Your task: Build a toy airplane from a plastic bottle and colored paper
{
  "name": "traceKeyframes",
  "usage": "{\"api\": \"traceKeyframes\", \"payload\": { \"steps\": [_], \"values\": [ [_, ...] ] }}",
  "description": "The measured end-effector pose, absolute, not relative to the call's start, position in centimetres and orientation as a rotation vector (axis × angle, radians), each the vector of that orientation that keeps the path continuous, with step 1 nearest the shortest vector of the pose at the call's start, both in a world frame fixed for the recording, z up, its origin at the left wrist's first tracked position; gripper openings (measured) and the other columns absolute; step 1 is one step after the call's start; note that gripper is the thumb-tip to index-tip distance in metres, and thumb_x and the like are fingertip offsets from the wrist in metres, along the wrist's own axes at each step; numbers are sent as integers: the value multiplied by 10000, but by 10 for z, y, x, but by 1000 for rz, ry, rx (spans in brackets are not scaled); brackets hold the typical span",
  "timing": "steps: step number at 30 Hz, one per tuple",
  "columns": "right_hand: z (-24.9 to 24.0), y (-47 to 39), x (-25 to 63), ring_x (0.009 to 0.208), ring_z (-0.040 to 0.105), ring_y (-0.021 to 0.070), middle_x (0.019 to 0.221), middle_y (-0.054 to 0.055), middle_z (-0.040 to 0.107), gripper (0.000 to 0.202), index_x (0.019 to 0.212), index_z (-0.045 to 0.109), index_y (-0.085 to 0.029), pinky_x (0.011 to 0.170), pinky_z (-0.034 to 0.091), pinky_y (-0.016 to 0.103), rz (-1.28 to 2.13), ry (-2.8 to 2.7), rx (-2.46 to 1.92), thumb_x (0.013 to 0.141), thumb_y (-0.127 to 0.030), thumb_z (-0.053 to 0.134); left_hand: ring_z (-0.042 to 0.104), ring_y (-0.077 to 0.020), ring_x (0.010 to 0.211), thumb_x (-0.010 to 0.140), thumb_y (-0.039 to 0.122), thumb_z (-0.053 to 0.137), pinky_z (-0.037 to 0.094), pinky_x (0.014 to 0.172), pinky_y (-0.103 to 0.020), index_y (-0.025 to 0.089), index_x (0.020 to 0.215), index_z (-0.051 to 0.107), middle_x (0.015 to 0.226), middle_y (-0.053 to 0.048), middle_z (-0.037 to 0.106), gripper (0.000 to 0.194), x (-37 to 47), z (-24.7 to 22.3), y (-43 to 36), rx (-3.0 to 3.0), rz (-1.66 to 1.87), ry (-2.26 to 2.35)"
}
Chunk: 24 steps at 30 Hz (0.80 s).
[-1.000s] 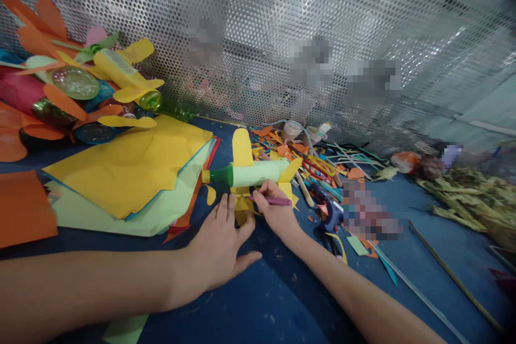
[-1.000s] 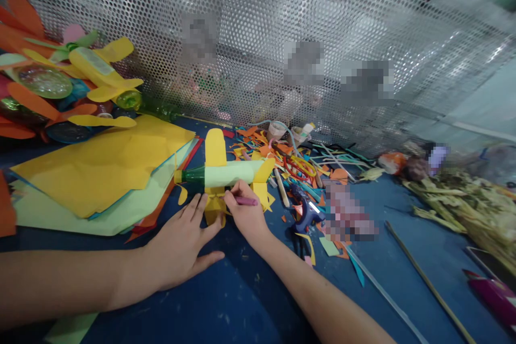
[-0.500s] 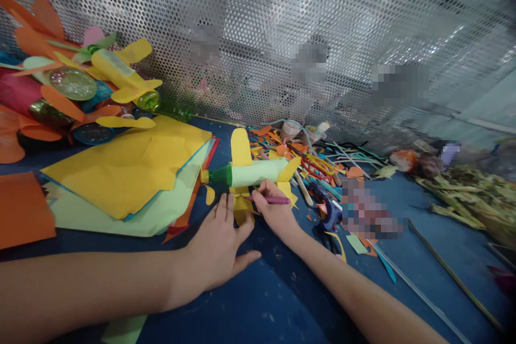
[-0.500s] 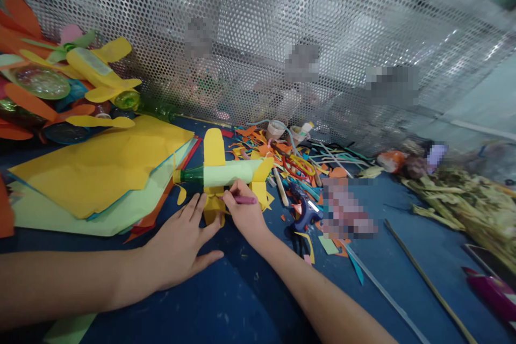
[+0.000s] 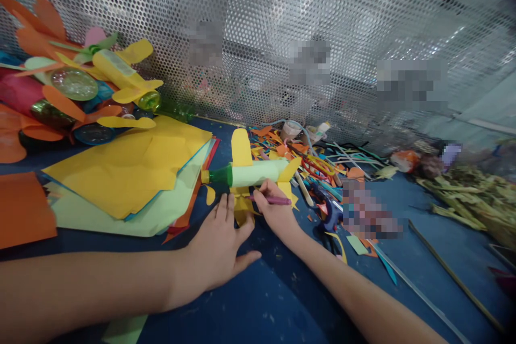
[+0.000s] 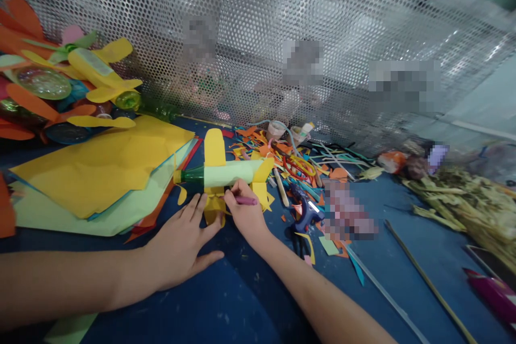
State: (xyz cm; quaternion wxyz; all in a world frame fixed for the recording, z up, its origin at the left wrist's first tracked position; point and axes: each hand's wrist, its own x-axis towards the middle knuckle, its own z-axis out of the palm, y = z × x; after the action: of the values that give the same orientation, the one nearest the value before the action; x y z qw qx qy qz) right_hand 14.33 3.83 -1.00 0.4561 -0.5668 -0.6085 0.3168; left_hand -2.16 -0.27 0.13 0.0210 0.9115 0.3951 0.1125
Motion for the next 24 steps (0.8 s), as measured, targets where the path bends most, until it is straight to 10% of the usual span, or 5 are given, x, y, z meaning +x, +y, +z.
{"api": "traceKeyframes", "payload": {
  "steps": [24],
  "values": [
    [-10, 39, 144, 486, 387, 120, 518, -76, 392, 203, 654, 369, -229, 494, 320, 247, 774, -1536, -1400, 805, -290, 491, 281, -424, 1267, 833, 585, 343, 312, 970, -519, 195, 1240, 486, 1350, -227, 394, 581, -20, 3, -3, 2817, 322, 1239]
  ]
}}
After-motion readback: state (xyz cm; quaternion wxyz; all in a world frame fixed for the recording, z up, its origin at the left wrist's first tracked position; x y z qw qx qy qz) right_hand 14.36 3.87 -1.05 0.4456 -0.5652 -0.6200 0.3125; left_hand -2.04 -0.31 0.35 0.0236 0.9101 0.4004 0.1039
